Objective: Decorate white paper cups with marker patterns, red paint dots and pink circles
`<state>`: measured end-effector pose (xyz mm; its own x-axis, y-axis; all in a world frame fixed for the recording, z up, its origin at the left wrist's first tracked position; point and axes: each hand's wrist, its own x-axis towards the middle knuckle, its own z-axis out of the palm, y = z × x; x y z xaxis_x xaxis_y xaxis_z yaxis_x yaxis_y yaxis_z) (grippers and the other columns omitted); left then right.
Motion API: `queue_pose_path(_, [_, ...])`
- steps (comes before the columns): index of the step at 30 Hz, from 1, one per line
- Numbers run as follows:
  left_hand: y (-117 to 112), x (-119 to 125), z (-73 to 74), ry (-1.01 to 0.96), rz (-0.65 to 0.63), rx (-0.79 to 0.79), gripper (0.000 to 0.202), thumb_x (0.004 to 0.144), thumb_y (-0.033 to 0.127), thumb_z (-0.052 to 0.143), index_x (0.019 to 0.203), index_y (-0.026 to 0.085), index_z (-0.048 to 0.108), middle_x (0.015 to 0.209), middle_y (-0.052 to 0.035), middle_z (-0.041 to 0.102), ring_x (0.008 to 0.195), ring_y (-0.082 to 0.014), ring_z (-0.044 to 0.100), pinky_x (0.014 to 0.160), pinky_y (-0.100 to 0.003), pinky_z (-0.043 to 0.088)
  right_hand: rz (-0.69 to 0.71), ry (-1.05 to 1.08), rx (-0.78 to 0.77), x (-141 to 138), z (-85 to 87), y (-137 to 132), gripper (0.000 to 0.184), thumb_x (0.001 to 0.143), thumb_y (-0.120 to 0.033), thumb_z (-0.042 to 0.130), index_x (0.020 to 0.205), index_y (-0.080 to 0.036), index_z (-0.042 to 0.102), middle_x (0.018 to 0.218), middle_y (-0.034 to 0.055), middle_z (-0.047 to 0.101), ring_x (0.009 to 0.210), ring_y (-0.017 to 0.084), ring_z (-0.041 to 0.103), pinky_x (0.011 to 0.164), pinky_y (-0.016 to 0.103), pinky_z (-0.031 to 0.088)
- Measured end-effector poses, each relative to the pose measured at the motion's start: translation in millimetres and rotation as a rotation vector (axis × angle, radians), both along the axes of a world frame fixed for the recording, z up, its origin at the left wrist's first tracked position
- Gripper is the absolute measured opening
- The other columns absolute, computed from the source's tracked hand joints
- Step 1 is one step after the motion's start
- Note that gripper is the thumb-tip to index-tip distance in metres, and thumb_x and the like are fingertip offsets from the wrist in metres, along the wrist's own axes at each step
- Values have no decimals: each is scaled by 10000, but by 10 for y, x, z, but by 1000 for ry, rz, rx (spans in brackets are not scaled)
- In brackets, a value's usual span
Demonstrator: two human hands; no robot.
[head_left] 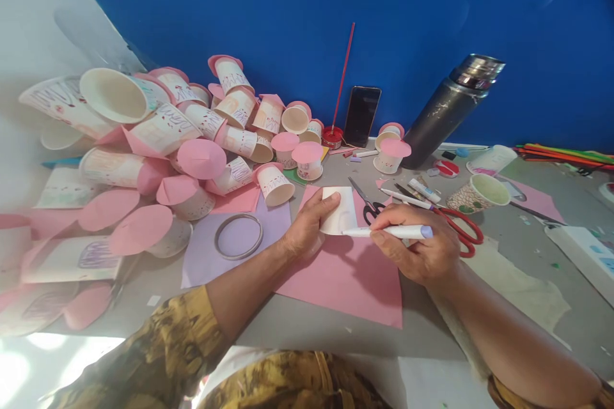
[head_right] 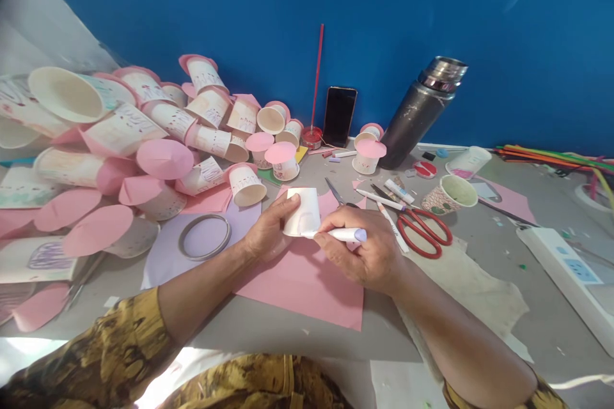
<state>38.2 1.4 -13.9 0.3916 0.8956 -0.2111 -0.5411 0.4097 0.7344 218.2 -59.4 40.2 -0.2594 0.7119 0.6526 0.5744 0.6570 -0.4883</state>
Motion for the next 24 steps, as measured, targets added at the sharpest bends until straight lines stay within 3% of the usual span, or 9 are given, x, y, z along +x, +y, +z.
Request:
queue_pose_path(6, [32,-3,-22,-71,-8,-34,383,740,393,878,996,158,718,831,-23,686,725,-163,612,649,-266,485,-131,362,-80,75,-58,61,77,939,-277,687,903,-217,719,625,-21,694,489,135,610,484,259,492])
queue_pose_path(11, [48,4,-6,-104,6,-108,327,811,355,831,1040,149,723,900,-52,714,757,-161,658,677,-251,533,-50,730,-381,101,29,283,229,908,-414,753,829,-210,686,572,-18,643,428,118,524,396,246,389])
queue_pose_path(15, [54,-7,7,-92,-15,-150,266,890,355,758,1048,146,708,838,-56,708,716,-180,685,685,-288,574,13,923,-434,12,-18,392,350,847,-469,810,752,-224,579,512,-71,501,398,89,419,388,234,324])
queue_pose_path(21, [92,-55,48,-34,-5,-182,385,1005,462,586,1125,104,660,874,-144,745,751,-282,745,695,-405,619,-1,1099,-613,21,-247,458,409,725,-502,884,795,-202,614,591,-53,567,440,65,415,410,201,331])
queue_pose_path(24, [99,-46,62,-13,-19,-196,394,1042,445,502,1137,97,660,883,-153,746,766,-287,744,699,-414,617,6,1086,-624,47,-273,421,392,752,-521,871,859,-197,678,650,-25,624,459,71,446,425,213,354])
